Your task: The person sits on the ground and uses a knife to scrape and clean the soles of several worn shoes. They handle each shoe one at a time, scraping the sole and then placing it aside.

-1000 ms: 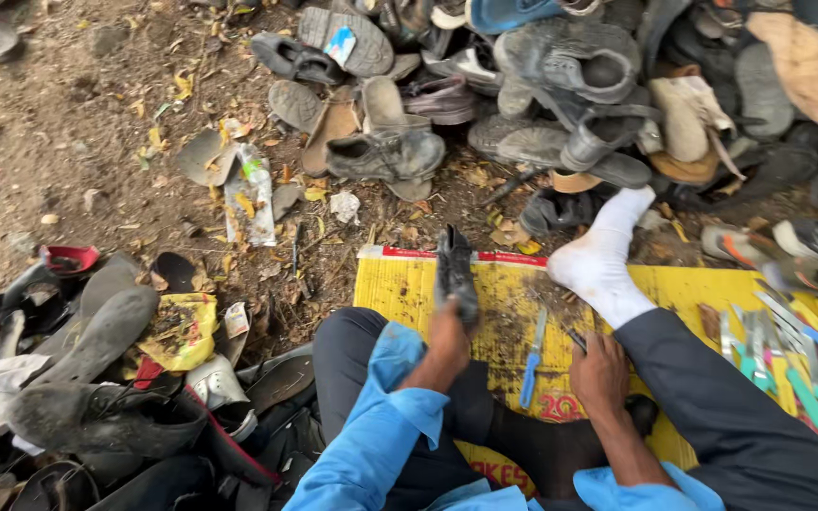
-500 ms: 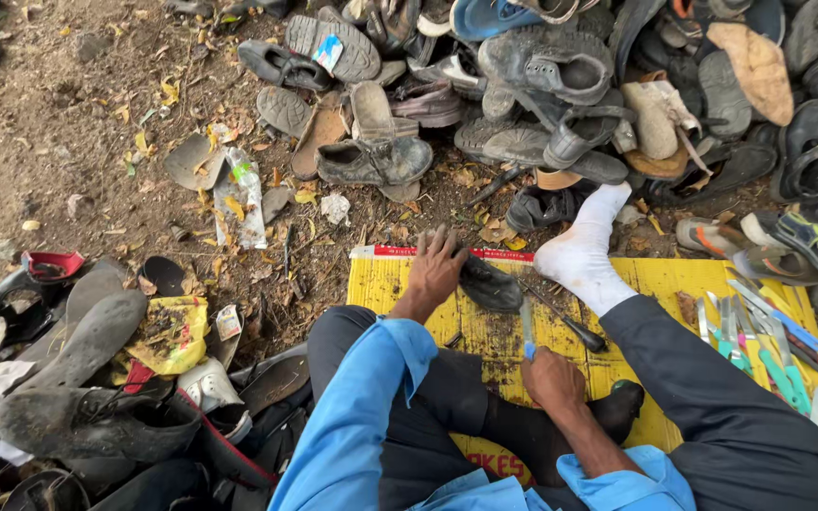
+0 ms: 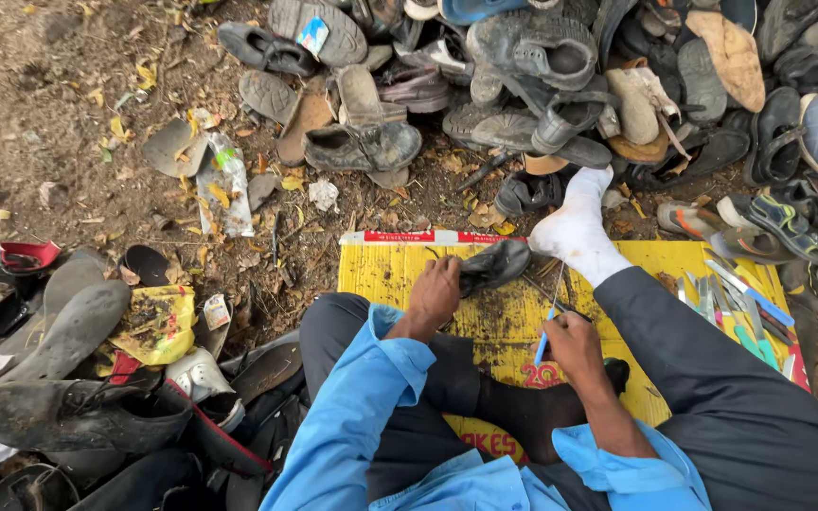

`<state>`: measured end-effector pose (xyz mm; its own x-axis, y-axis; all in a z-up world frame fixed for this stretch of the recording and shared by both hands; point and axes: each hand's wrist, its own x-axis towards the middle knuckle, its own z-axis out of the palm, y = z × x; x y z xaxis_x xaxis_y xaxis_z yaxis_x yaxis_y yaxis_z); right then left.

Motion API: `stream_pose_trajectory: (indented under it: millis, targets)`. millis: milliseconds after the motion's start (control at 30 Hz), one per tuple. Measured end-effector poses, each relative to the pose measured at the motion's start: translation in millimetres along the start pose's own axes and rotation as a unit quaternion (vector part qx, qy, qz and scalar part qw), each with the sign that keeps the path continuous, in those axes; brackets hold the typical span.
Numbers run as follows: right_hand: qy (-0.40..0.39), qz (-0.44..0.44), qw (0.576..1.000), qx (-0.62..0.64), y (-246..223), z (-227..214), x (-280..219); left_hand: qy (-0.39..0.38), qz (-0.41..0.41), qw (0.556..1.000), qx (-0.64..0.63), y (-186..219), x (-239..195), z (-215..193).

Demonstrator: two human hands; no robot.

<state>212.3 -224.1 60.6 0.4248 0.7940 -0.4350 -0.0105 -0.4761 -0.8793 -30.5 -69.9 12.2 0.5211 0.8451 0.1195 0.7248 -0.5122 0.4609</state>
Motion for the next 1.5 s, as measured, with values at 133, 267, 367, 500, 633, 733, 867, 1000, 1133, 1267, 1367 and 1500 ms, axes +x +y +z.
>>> stream_pose_trajectory:
  millis: [133, 267, 367, 500, 633, 733, 867, 1000, 1133, 1267, 1367, 1500]
  targets:
    - [0.009, -0.034, 0.999, 0.026, -9, 11, -14, 0.003, 0.046, 0.998, 0.032, 8, 10, 25]
    - [0.054, -0.062, 0.995, -0.047, 9, 17, -8, 0.017, 0.037, 0.999, -0.012, 40, 13, 8]
    - [0.107, -0.174, 0.957, -0.205, 28, 11, 5, -0.025, 0.021, 0.999, -0.004, 64, 10, -16]
    - [0.141, -0.213, 0.895, -0.365, 37, 11, 9, -0.001, 0.047, 0.997, 0.058, 75, 18, -21]
    - [0.133, -0.231, 0.865, -0.424, 1, 16, -19, -0.013, 0.088, 0.994, 0.063, 72, 14, -13]
    - [0.107, -0.28, 0.849, -0.436, -40, 14, -33, 0.03, 0.084, 0.994, 0.068, 75, 16, -10]
    - [0.053, -0.284, 0.825, -0.486, -73, 13, -30, 0.024, 0.089, 0.991, 0.096, 75, 24, -14]
    - [0.012, -0.259, 0.808, -0.53, -86, 19, -22, 0.021, 0.092, 0.995, 0.014, 61, 18, -16]
    - [-0.032, -0.228, 0.783, -0.577, -101, 25, -11, 0.069, 0.126, 0.99, -0.014, 56, 12, -6]
    - [-0.061, -0.204, 0.76, -0.614, -131, 39, -3, 0.092, 0.165, 0.981, -0.039, 58, 11, -4]
    - [-0.094, -0.235, 0.729, -0.636, -158, 42, 6, 0.108, 0.183, 0.977, -0.03, 56, 11, -2]
    - [-0.138, -0.255, 0.688, -0.665, -176, 55, 18, 0.118, 0.201, 0.972, -0.031, 54, 10, 2]
